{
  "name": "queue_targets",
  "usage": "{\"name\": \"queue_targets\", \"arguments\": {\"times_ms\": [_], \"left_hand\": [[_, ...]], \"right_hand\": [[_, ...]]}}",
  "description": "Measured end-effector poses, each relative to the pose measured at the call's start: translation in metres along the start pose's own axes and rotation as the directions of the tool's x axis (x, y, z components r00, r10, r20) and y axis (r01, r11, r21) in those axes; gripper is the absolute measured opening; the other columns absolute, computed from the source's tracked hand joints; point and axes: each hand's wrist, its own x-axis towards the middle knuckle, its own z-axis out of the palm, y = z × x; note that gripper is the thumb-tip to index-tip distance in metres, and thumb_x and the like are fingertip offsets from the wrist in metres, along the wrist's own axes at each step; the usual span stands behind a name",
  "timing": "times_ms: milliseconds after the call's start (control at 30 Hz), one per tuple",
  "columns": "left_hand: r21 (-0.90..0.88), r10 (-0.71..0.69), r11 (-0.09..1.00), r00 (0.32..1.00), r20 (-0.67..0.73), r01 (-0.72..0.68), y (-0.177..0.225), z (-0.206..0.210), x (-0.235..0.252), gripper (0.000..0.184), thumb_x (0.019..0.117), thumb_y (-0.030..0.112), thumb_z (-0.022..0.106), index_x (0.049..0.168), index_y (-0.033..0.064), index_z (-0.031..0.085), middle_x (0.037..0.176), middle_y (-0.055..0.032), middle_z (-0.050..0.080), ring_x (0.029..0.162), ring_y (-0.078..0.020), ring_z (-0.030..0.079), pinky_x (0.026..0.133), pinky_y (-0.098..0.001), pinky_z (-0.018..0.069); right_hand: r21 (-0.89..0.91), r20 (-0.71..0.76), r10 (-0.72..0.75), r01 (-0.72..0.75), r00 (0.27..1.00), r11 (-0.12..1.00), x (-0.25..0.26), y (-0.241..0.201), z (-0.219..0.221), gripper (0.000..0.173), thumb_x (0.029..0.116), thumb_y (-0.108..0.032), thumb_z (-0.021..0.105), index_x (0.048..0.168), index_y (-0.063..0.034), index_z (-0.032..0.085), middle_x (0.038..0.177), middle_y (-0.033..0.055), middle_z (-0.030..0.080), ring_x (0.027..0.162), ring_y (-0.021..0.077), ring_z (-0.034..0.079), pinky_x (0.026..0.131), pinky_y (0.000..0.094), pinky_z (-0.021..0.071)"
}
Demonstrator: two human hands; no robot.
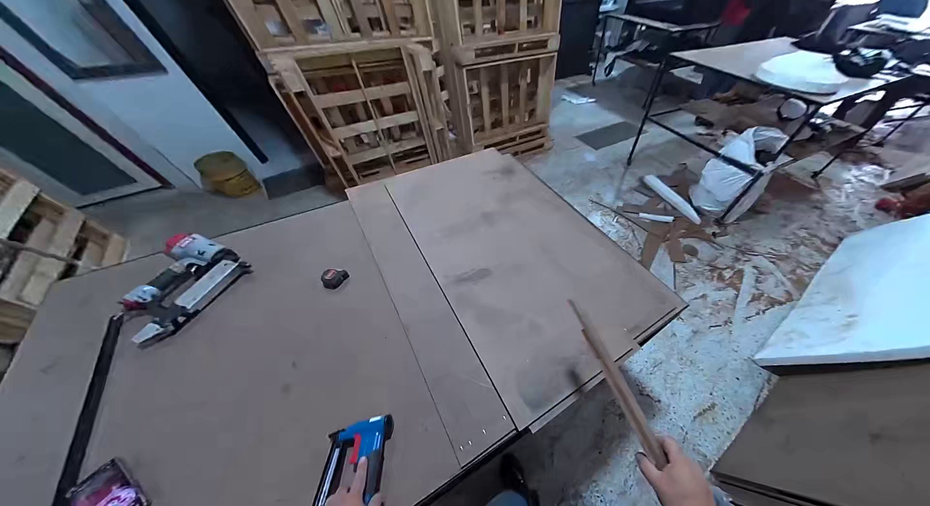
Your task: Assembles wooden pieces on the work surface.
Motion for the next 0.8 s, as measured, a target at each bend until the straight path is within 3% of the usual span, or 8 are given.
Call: {"name": "queue_targets", "arguments": {"times_ms": [67, 167, 267, 333, 433, 500, 633, 800], "left_hand": [[0.027, -0.062, 0.998, 0.998, -0.03, 0.063, 0.003, 0.005, 0.031, 0.078, 0.0976, 0.038, 0.064, 0.165, 0.0209, 0.028, 0.138, -0.0305, 0.058, 0.126, -0.0483, 0.057, 0.103, -0.0638, 0.0475], [-0.023, -0.037, 0.999, 0.986, -0.16, 0.033, 0.04, -0.009, 0.053, 0.065, 0.0944, 0.031, 0.068, 0.154, 0.0154, 0.049, 0.15, -0.03, 0.047, 0.138, -0.0493, 0.046, 0.108, -0.0676, 0.0406], [-0.099, 0.216, 0.969, 0.969, -0.121, -0.228, 0.126, -0.032, 0.043, 0.068, 0.0953, 0.039, 0.067, 0.153, 0.0094, 0.048, 0.157, -0.0278, 0.042, 0.145, -0.0467, 0.04, 0.115, -0.0646, 0.0368], [-0.157, 0.384, 0.91, 0.923, -0.028, -0.383, 0.197, -0.026, 0.03, 0.069, 0.095, 0.045, 0.066, 0.154, 0.0141, 0.049, 0.161, -0.023, 0.038, 0.149, -0.0424, 0.037, 0.119, -0.0616, 0.0344], [-0.166, 0.533, 0.837, 0.846, 0.028, -0.522, 0.284, 0.015, 0.03, 0.079, 0.0905, 0.066, 0.062, 0.156, 0.0248, 0.047, 0.169, -0.0167, 0.027, 0.158, -0.0364, 0.02, 0.126, -0.0619, 0.0175], [-0.081, 0.528, 0.848, 0.847, 0.065, -0.523, 0.314, 0.043, 0.033, 0.083, 0.0913, 0.076, 0.05, 0.16, 0.0307, 0.04, 0.173, -0.012, 0.017, 0.16, -0.0347, 0.01, 0.127, -0.0634, 0.0095], [0.018, 0.47, 0.883, 0.883, 0.013, -0.47, 0.331, 0.059, 0.04, 0.074, 0.0986, 0.073, 0.036, 0.16, 0.0321, 0.039, 0.173, -0.0112, 0.018, 0.16, -0.0343, 0.013, 0.126, -0.0638, 0.013], [0.07, 0.37, 0.925, 0.928, 0.05, -0.372, 0.354, 0.036, 0.068, 0.076, 0.0993, 0.074, 0.033, 0.162, 0.0316, 0.035, 0.174, -0.0079, 0.016, 0.161, -0.0299, 0.01, 0.128, -0.0581, 0.0134]], "right_hand": [[0.012, -0.02, 0.032, -0.032, 0.999, 0.999, 0.014, 0.006, -0.004, 0.043, 0.0873, -0.038, 0.074, 0.119, -0.0095, 0.067, 0.086, 0.0132, 0.071, 0.078, 0.0319, 0.069, 0.071, 0.0584, 0.0542], [0.021, -0.056, 0.042, -0.041, 0.998, 0.999, 0.045, 0.008, -0.017, 0.045, 0.0876, -0.041, 0.076, 0.119, -0.0086, 0.067, 0.085, 0.0134, 0.071, 0.078, 0.0324, 0.069, 0.071, 0.0583, 0.0537], [0.003, -0.066, 0.053, -0.052, 0.996, 0.999, 0.083, 0.003, -0.029, 0.05, 0.0885, -0.047, 0.077, 0.119, -0.0085, 0.067, 0.084, 0.0135, 0.07, 0.076, 0.0317, 0.068, 0.07, 0.0579, 0.054], [-0.011, -0.037, 0.061, -0.062, 0.997, 0.998, 0.111, -0.003, -0.031, 0.055, 0.0877, -0.054, 0.076, 0.119, -0.01, 0.066, 0.084, 0.0117, 0.069, 0.076, 0.0298, 0.067, 0.07, 0.0565, 0.0542], [-0.059, 0.036, 0.03, -0.028, 0.999, 0.998, 0.169, -0.019, -0.033, 0.058, 0.0893, -0.059, 0.072, 0.123, -0.0119, 0.065, 0.088, 0.0113, 0.07, 0.08, 0.0297, 0.068, 0.073, 0.0559, 0.055], [-0.106, 0.089, 0.001, 0.008, 0.996, 0.994, 0.209, -0.032, -0.039, 0.058, 0.0902, -0.058, 0.072, 0.123, -0.0115, 0.065, 0.09, 0.0122, 0.071, 0.083, 0.0307, 0.069, 0.077, 0.0568, 0.0561], [-0.166, 0.152, -0.132, 0.157, 0.979, 0.974, 0.295, -0.052, -0.057, 0.061, 0.0889, -0.06, 0.073, 0.121, -0.0088, 0.065, 0.09, 0.017, 0.071, 0.085, 0.0365, 0.07, 0.077, 0.0616, 0.0559], [-0.281, 0.237, -0.272, 0.334, 0.933, 0.9, 0.415, -0.054, -0.074, 0.065, 0.0993, -0.066, 0.051, 0.125, -0.0077, 0.064, 0.096, 0.0235, 0.071, 0.091, 0.0454, 0.07, 0.078, 0.069, 0.054]]}}
